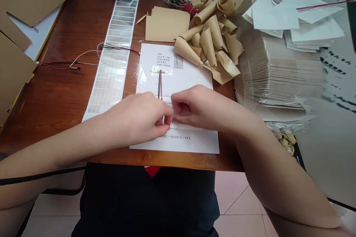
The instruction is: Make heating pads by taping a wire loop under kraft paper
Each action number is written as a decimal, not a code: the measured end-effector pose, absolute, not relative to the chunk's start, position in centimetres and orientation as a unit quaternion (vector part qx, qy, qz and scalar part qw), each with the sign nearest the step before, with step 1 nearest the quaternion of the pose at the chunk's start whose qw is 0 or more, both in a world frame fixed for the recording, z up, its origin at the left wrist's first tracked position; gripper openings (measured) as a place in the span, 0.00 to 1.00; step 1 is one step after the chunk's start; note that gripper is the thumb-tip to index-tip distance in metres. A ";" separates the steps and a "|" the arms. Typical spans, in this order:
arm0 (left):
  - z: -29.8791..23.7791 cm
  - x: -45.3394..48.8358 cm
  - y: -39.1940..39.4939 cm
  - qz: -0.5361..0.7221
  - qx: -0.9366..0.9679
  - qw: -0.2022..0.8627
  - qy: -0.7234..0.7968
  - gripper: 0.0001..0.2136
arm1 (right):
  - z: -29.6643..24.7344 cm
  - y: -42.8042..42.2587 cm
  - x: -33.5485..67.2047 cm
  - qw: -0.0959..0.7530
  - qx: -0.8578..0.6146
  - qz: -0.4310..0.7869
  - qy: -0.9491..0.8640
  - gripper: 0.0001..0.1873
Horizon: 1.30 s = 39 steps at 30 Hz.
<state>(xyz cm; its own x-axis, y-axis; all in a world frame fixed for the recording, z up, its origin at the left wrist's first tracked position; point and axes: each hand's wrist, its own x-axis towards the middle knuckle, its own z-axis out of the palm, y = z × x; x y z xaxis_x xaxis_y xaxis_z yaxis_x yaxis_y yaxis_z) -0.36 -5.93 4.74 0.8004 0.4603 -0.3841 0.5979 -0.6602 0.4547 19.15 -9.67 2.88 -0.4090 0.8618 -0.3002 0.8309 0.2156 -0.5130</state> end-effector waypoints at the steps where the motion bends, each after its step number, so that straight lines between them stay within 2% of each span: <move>1: 4.7 -0.3 -5.9 -0.120 0.903 0.291 0.292 0.06 | 2.9 -9.7 19.2 0.026 -0.542 0.311 -0.780 0.10; 12: 4.4 -0.5 -5.6 -0.097 0.902 0.316 0.277 0.07 | 3.2 -9.7 19.4 0.060 -0.512 0.346 -0.784 0.10; 19: 4.5 -0.5 -5.6 -0.108 0.898 0.318 0.284 0.07 | 3.2 -9.8 19.0 0.030 -0.530 0.337 -0.778 0.10; 26: 4.7 -0.5 -5.7 -0.116 0.896 0.321 0.284 0.07 | 3.0 -9.8 19.1 0.054 -0.519 0.330 -0.787 0.10; 32: 4.6 -0.5 -5.7 -0.118 0.898 0.321 0.278 0.07 | 3.2 -9.8 19.0 0.030 -0.528 0.335 -0.779 0.11; 39: 4.5 -0.5 -5.8 -0.113 0.896 0.331 0.274 0.07 | 2.9 -9.7 19.3 0.065 -0.520 0.322 -0.788 0.11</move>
<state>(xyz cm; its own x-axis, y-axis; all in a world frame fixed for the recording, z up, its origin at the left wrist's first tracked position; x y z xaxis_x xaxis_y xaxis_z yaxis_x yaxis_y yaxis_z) -0.47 -5.76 4.53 0.8248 0.4152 -0.3837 0.5650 -0.6306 0.5321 19.35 -9.73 2.94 -0.4499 0.8623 -0.2322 0.7788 0.2516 -0.5746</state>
